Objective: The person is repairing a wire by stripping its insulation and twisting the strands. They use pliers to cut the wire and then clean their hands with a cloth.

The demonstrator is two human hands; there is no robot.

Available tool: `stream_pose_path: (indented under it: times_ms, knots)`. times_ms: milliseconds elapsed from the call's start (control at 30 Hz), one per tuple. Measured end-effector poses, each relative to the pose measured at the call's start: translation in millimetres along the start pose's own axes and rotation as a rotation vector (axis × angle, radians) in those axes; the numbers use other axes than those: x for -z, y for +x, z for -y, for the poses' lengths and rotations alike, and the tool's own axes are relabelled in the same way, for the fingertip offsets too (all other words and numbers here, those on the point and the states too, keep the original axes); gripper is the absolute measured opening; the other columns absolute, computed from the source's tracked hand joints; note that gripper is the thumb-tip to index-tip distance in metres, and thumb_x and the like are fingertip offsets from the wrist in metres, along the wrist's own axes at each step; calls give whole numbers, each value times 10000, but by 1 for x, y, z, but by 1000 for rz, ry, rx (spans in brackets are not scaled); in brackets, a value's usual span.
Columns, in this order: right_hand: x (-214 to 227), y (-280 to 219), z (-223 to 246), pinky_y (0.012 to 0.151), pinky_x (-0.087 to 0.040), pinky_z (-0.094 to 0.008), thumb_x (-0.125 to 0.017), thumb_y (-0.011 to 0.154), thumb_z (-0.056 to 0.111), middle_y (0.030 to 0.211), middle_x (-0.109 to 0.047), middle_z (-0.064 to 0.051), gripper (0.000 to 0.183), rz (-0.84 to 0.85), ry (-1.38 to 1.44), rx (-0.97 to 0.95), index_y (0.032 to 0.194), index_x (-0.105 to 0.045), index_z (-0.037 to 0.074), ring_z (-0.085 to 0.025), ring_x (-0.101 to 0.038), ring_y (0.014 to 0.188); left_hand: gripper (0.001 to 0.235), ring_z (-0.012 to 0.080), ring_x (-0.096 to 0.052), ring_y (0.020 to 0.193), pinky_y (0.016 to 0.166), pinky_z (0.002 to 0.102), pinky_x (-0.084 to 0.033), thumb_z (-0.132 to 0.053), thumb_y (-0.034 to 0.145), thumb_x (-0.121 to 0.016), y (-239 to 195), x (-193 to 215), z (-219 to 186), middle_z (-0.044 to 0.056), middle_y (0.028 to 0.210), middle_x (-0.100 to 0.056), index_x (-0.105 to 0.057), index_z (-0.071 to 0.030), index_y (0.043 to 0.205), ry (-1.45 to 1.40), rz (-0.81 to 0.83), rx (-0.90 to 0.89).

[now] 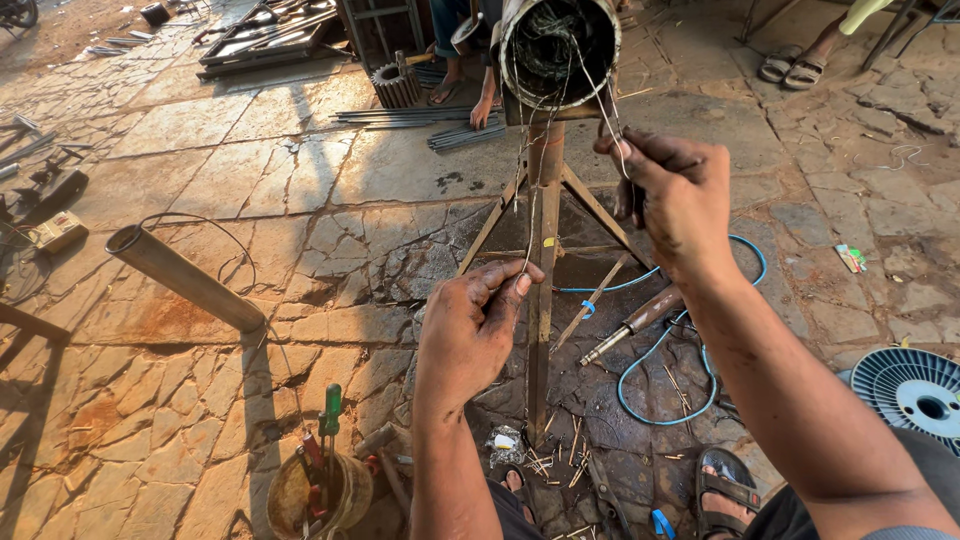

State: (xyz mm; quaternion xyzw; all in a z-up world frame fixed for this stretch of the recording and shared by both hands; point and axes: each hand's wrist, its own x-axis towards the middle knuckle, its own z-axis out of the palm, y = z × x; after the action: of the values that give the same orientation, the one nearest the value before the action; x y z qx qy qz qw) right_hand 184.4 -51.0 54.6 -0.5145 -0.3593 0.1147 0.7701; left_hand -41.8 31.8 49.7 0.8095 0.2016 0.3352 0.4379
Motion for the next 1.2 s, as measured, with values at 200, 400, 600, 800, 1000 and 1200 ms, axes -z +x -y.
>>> stream_pose_path:
  times_ms: [200,400,600,800,1000,1200]
  knots:
    - [13,-16,-13,498,-407,-211,-694,1025,66,738,-672,-37,169,79,-152,47,1142,-763,-34,-70,-553,575,164,47,-527,511,456,271,-396,-170,970,-667,3,-5,4,-5,643,-653,-798,-120,1057,-6,76,113]
    - [59,-36,-36,499,-419,-231,-682,1002,103,717,-695,-43,186,125,-460,-42,1136,-776,14,-86,-599,591,168,25,-736,690,576,236,-567,-159,952,-690,9,-12,18,0,803,-771,-768,-123,1097,-53,154,103]
    - [123,-77,-79,491,-485,-309,-703,911,120,656,-735,-103,231,373,-727,-208,1111,-810,71,-130,-592,565,207,24,-692,663,570,242,-529,-140,918,-718,17,-19,27,-5,828,-808,-795,-172,1108,29,123,185]
    - [168,-110,-126,586,-537,-388,-730,882,246,695,-766,-135,262,502,-1067,-418,1109,-811,143,-219,-638,563,206,59,-586,585,532,280,-446,-131,895,-751,31,-47,59,-19,794,-806,-836,-213,1064,102,90,250]
    - [167,-142,-152,697,-585,-418,-707,876,312,817,-808,-78,262,661,-1170,-441,1092,-826,223,-263,-763,717,181,20,-684,718,616,209,-525,-65,933,-717,50,-84,105,5,841,-811,-827,-116,1068,-174,140,160]
    - [161,-158,-151,836,-570,-450,-720,855,261,960,-785,-99,264,884,-1114,-339,1095,-803,188,-323,-733,928,191,32,-735,782,636,211,-566,-97,908,-757,54,-97,139,-3,881,-811,-803,-136,1089,-113,113,182]
